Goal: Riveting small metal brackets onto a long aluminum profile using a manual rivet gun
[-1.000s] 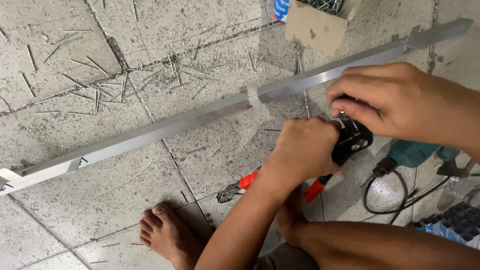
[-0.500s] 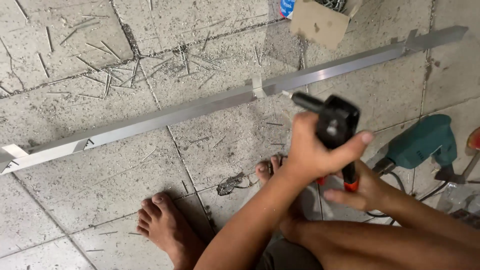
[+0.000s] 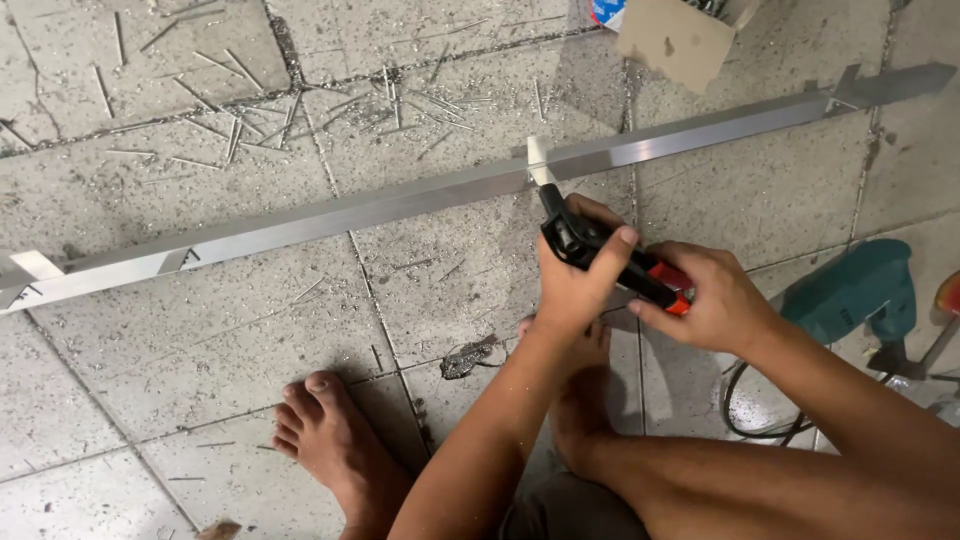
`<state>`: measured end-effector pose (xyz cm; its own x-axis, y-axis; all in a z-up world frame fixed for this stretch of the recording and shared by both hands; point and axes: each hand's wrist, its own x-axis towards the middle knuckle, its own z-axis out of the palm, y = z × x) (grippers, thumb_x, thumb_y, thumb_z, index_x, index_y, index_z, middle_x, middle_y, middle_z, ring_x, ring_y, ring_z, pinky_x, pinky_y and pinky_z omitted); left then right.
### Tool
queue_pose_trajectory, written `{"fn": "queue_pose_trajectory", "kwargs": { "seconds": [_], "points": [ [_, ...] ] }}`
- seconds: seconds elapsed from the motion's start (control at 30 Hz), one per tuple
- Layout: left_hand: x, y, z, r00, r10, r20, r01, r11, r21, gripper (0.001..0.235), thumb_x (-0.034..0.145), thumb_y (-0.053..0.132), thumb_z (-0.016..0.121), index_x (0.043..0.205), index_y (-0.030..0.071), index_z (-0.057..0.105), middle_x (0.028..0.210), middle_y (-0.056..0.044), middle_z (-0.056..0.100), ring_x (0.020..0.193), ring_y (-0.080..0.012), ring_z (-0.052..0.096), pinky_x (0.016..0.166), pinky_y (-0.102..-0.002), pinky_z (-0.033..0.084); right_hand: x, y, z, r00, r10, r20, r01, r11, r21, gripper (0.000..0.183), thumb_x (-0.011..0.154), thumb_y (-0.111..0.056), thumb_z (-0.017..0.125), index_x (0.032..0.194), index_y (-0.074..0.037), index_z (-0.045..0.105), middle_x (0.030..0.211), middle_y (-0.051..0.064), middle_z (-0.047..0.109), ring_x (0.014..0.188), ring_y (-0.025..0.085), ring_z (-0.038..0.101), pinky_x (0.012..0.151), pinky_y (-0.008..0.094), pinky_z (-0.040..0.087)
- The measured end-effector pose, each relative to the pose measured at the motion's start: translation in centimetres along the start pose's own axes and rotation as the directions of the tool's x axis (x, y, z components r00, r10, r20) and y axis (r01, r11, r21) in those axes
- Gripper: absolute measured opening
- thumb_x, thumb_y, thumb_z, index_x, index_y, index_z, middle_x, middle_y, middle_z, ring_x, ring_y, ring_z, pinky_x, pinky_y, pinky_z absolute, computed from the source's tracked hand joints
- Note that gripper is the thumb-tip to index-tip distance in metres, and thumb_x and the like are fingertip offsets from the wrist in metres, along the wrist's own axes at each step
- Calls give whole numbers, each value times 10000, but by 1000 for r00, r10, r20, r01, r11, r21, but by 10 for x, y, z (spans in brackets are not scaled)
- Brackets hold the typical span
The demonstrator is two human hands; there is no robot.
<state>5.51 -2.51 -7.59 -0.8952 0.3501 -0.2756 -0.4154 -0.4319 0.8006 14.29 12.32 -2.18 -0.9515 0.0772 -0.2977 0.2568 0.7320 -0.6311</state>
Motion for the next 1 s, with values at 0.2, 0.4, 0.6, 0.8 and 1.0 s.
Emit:
{"fn": "queue_pose_trajectory", "kwargs": {
  "seconds": [0.2,0.4,0.6,0.8,1.0],
  "points": [
    [7,-3,3,1000,-19,-23,18,999,-50,174,860,194,777,874,62,664,713,-55,670,687,-90,623,613,-214,482,5,-11,-10,987,147,68,-147,989,-8,535,658,-299,861,1076,-4,705,787,239,698,741,446,704,618,493,559],
    [10,-9,14,998,-40,-57,34,995,-93,140,863,171,777,801,84,687,671,-39,677,640,-65,618,583,-197,488,10,-6,-18,982,163,98,-155,984,-83,561,671,-278,857,1110,31,694,857,270,699,800,478,700,656,533,563],
    [14,-3,24,986,-100,-135,77,984,-162,166,865,179,789,790,83,677,659,-43,666,644,-61,611,602,-188,487,17,-16,-21,970,212,118,-191,967,-166,745,564,-358,923,1138,35,657,929,279,691,892,489,696,739,567,572],
    [24,-5,42,975,-150,-162,54,873,-485,297,913,319,735,796,75,613,624,-84,604,594,-134,591,581,-254,498,31,8,-8,921,379,87,-355,912,-204,368,666,-274,819,924,-35,713,715,173,688,720,350,716,629,436,563],
    [28,-36,50,967,-138,-215,-34,765,-643,355,892,329,715,733,77,521,535,-110,485,476,-180,530,481,-285,480,42,-24,-34,847,460,266,-329,847,-419,243,682,-304,767,713,-71,704,611,172,682,663,372,718,586,450,549]
  ]
}}
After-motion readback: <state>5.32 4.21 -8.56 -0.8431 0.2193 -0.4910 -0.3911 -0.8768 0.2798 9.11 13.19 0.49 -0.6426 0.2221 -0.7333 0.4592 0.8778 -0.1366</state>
